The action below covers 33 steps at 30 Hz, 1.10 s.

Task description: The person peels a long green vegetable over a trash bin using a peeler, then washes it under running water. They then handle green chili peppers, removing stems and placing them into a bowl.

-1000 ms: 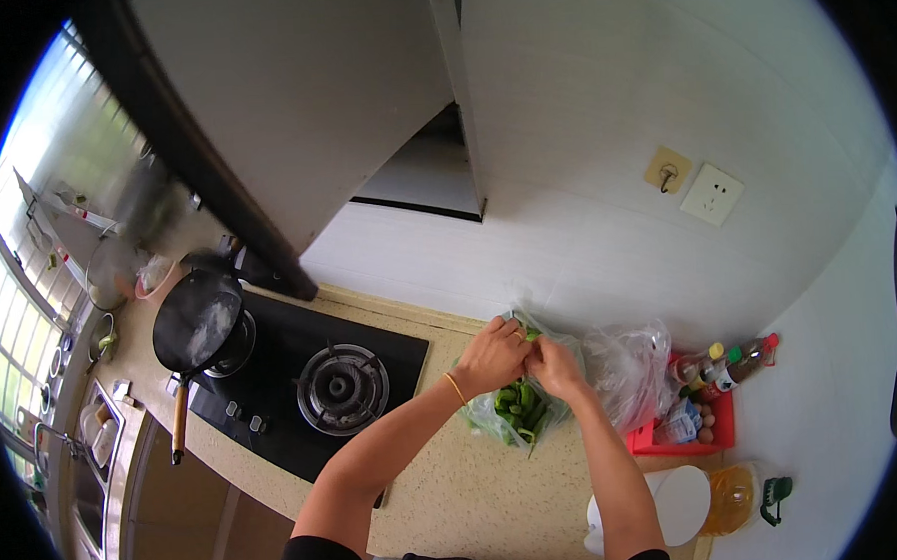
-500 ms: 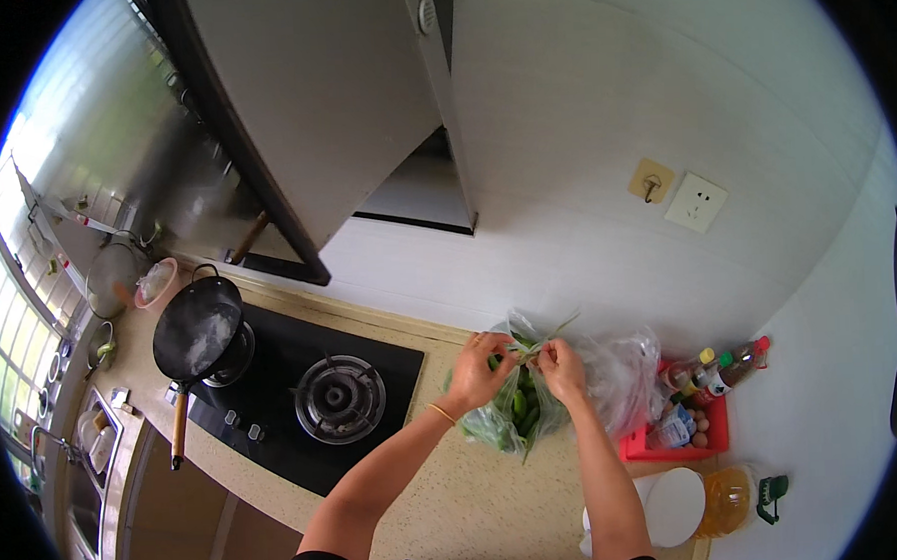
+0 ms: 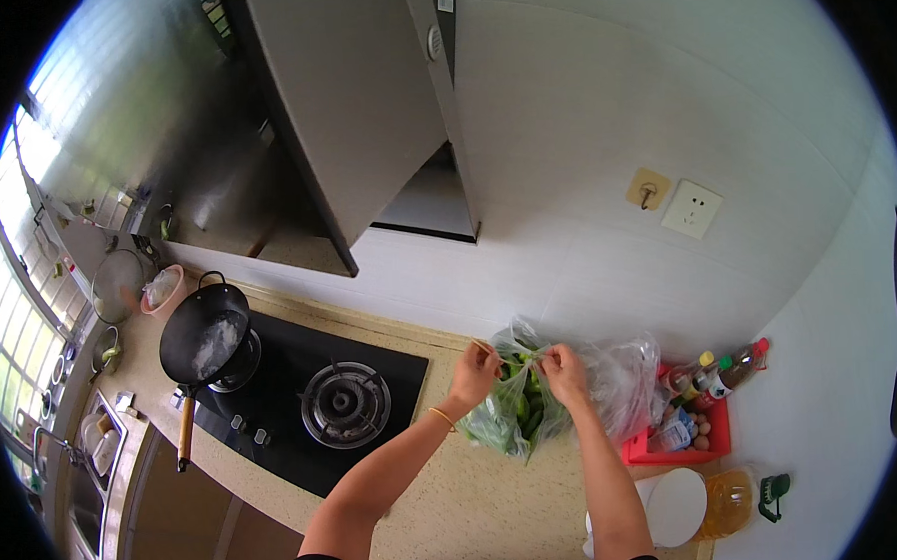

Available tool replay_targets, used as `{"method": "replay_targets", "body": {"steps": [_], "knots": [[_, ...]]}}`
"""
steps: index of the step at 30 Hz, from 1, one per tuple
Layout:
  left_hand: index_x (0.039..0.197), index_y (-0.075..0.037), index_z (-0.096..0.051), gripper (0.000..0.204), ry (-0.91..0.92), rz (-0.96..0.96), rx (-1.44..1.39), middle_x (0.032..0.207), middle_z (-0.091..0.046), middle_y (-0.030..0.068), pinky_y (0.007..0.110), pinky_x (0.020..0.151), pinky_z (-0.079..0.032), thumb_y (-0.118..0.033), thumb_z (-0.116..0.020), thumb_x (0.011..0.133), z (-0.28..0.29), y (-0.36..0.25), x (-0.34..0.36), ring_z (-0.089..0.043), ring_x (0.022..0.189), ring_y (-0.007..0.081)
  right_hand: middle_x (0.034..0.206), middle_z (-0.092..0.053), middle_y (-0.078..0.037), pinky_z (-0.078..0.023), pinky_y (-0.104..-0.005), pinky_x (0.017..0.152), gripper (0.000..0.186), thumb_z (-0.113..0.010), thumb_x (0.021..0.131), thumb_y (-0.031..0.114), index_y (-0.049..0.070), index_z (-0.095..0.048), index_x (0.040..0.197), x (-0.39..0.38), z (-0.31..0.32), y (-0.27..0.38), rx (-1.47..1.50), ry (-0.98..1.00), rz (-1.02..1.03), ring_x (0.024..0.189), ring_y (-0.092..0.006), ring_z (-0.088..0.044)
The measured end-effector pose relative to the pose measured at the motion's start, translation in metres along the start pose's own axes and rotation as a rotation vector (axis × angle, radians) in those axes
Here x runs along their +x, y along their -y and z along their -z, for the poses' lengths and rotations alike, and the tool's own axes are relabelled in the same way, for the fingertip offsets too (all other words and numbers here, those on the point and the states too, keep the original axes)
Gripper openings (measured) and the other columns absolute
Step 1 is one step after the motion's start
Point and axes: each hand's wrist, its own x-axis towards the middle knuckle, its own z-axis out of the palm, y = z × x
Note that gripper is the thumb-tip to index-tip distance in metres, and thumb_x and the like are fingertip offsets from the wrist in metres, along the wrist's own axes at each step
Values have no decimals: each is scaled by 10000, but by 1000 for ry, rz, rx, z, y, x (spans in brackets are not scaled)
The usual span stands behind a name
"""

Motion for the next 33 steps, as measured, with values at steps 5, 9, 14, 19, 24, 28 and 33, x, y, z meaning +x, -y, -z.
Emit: {"method": "replay_targets", "body": {"steps": [5, 9, 14, 19, 24, 28, 33], "knots": [[896, 7, -558, 257, -124, -111, -125, 751, -590, 80, 273, 647, -453, -230, -592, 801, 5, 1, 19, -542, 676, 107, 754, -567, -57, -436, -259, 623, 45, -474, 837, 48, 7, -478, 853, -5, -13, 2, 269, 39, 58, 655, -129, -540], [639, -5, -628, 442, 137, 133, 679, 616, -603, 138, 307, 604, -475, -440, -614, 719, -26, -42, 24, -605, 627, 225, 660, -549, -74, -425, -271, 576, 53, -484, 843, 65, 24, -464, 869, -16, -9, 7, 402, 63, 95, 608, -153, -559], [725, -17, -656, 263, 176, -10, 456, 658, -615, 80, 278, 596, -461, -280, -648, 715, -20, -21, 38, -580, 631, 165, 656, -552, -59, -422, -267, 564, 109, -533, 833, 96, 27, -489, 905, -24, -11, 10, 411, 58, 129, 590, -135, -541], [841, -4, -663, 189, 104, -37, -89, 668, -587, 17, 242, 599, -434, -175, -586, 819, 1, -52, 21, -515, 629, 84, 727, -550, -30, -420, -238, 630, 168, -588, 803, 94, 39, -528, 949, -37, 5, 17, 259, 7, 31, 675, -95, -529], [967, 7, -634, 369, 258, 90, 24, 653, -585, 35, 254, 668, -444, -331, -529, 861, 22, -78, 0, -543, 630, 108, 760, -577, -32, -433, -252, 678, 193, -607, 776, 78, 43, -557, 959, -38, 6, -14, 249, -69, 91, 727, -112, -554], [1133, -21, -537, 553, 495, 191, -869, 933, -603, 94, 307, 820, -396, -490, -428, 862, 28, -103, -34, -550, 850, 142, 790, -592, -45, -439, -267, 689, 214, -613, 766, 70, 33, -551, 968, -44, 15, 2, 404, -98, 56, 752, -129, -573], [1111, -48, -541, 389, 141, 139, -600, 1067, -580, 94, 363, 845, -396, -326, -385, 888, 21, -30, -14, -524, 976, 205, 778, -583, -30, -432, -256, 700, 233, -612, 773, 60, 51, -538, 994, -48, 27, 12, 604, -154, 71, 755, -113, -560]]}}
